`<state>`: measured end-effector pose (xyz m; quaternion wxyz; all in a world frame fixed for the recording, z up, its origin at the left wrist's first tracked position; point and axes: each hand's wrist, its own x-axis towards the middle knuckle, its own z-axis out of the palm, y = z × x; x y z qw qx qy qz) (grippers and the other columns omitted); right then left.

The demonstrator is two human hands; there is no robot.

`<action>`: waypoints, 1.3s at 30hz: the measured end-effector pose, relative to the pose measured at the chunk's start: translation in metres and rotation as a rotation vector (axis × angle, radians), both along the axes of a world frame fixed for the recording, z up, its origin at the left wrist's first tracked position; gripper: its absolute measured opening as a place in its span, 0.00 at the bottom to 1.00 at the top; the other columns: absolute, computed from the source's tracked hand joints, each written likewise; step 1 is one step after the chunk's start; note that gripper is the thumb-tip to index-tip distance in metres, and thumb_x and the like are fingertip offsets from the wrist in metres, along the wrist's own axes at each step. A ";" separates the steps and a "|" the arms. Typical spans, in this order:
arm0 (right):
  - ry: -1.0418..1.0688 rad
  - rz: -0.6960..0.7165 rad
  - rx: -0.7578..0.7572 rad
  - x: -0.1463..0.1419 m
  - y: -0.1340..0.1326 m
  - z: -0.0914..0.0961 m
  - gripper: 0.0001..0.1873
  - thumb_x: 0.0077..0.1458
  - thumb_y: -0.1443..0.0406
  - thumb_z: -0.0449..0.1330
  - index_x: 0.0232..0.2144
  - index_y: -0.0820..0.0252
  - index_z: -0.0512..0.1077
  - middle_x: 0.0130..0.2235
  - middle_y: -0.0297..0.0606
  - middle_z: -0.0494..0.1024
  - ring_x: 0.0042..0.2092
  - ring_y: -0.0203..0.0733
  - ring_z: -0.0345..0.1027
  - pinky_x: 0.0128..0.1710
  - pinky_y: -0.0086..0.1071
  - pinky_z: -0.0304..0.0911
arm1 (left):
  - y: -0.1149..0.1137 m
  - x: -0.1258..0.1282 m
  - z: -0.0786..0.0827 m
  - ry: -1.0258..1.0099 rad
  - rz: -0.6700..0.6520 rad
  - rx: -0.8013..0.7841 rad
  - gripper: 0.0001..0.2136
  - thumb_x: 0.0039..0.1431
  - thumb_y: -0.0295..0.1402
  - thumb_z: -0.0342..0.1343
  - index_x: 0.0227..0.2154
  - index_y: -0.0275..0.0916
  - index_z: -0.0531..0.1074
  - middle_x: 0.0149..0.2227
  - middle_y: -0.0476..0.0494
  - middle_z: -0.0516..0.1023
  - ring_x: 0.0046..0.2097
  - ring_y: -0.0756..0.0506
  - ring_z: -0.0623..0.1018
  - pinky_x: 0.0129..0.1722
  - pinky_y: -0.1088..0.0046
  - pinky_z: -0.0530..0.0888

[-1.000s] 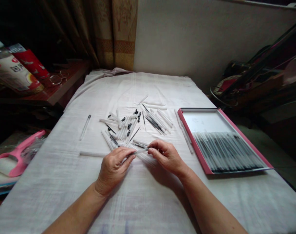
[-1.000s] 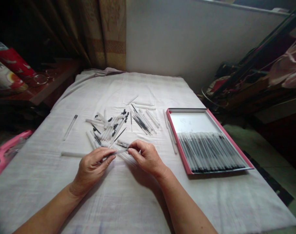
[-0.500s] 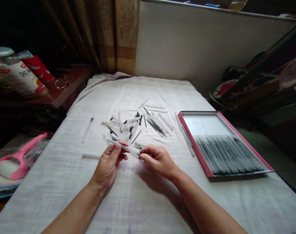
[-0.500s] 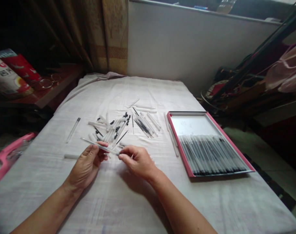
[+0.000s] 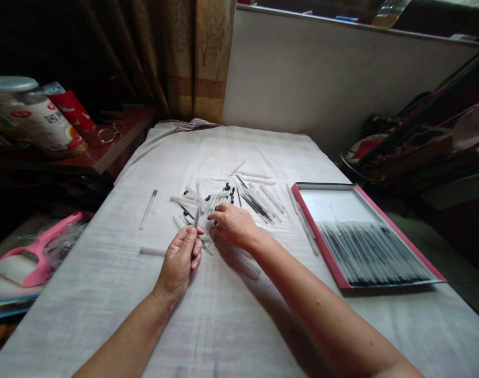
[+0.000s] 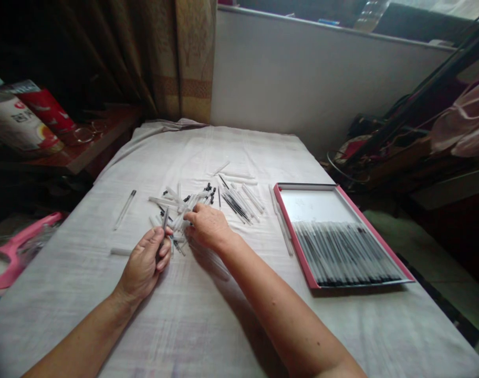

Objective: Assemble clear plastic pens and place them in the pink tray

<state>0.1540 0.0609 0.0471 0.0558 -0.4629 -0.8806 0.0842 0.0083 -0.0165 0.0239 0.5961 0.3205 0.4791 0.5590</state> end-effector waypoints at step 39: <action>1.247 -0.442 -0.754 0.086 -0.057 -0.009 0.12 0.41 0.59 0.65 0.27 0.62 0.75 0.22 0.28 0.69 0.23 0.28 0.55 0.23 0.26 0.50 | 0.001 0.026 -0.014 1.002 -0.404 0.623 0.14 0.63 0.35 0.51 0.45 0.40 0.78 0.41 0.42 0.83 0.42 0.46 0.81 0.44 0.72 0.76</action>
